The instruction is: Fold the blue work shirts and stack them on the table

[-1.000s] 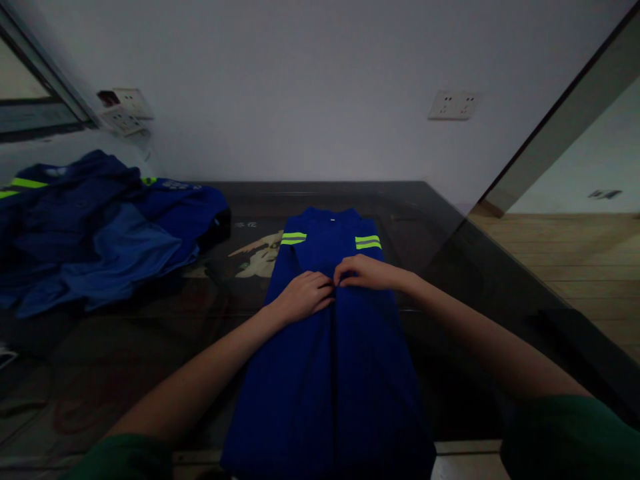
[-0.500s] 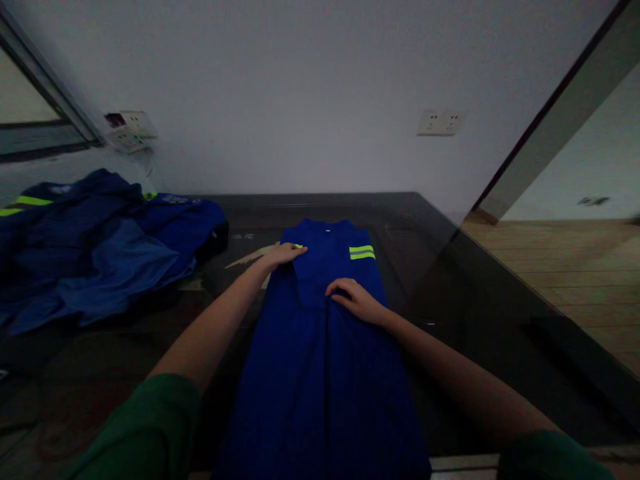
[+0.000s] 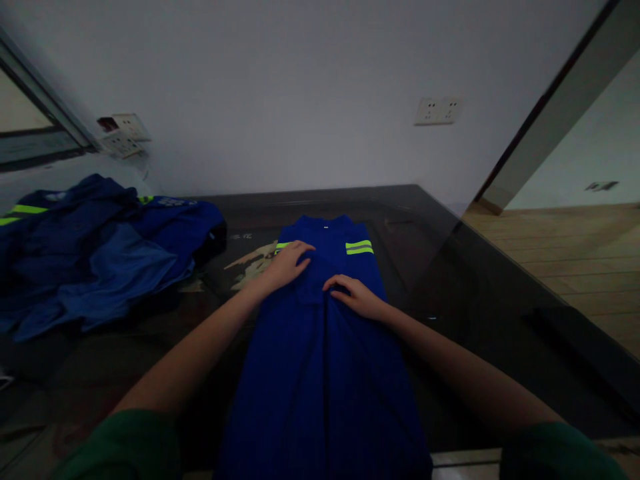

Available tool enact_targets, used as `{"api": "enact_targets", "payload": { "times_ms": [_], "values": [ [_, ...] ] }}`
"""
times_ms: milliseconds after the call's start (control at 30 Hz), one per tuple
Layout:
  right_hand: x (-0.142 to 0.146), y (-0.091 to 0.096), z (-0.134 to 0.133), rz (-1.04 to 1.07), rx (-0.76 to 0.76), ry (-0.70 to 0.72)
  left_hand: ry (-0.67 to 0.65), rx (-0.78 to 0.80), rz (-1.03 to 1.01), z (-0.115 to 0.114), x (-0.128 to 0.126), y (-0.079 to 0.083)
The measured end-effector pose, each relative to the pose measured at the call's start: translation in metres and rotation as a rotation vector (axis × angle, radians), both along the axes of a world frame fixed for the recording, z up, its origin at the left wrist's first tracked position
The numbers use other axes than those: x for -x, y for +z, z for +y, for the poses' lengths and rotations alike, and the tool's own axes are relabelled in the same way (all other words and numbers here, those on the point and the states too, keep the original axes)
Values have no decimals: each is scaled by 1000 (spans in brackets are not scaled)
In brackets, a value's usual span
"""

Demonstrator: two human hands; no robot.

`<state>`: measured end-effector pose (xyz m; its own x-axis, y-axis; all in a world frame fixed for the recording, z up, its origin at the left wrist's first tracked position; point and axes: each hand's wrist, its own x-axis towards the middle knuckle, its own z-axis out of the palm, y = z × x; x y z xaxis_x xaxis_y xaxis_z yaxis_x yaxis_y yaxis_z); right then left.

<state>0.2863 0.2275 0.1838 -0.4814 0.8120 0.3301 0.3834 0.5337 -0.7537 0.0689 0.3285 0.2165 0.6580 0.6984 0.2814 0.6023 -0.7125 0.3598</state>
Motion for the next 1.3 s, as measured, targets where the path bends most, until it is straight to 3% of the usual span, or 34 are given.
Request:
{"api": "enact_targets", "payload": {
  "times_ms": [100,267,433,633,900,1033,1133,1300],
  "values": [
    [0,1,0,61,31,-15,-278,77,35,-43,3,-12],
    [3,1,2,121,74,-31,-313,56,63,-81,14,-34],
    [11,-1,5,-14,81,-62,-267,-47,-25,-85,14,-38],
    [20,-4,1,-259,-49,-180,-261,-118,-8,-88,11,-40],
    [16,-12,2,-394,-180,-219,-162,-46,39,-100,0,-29],
    [5,-12,8,-345,-152,-272,-200,-40,74,-104,-1,-25],
    [-7,-8,12,-235,-121,-241,-208,40,-26,-99,-2,-24],
    [-29,-1,34,-152,-146,-325,-57,189,-155,-84,-23,-17]
  ]
}}
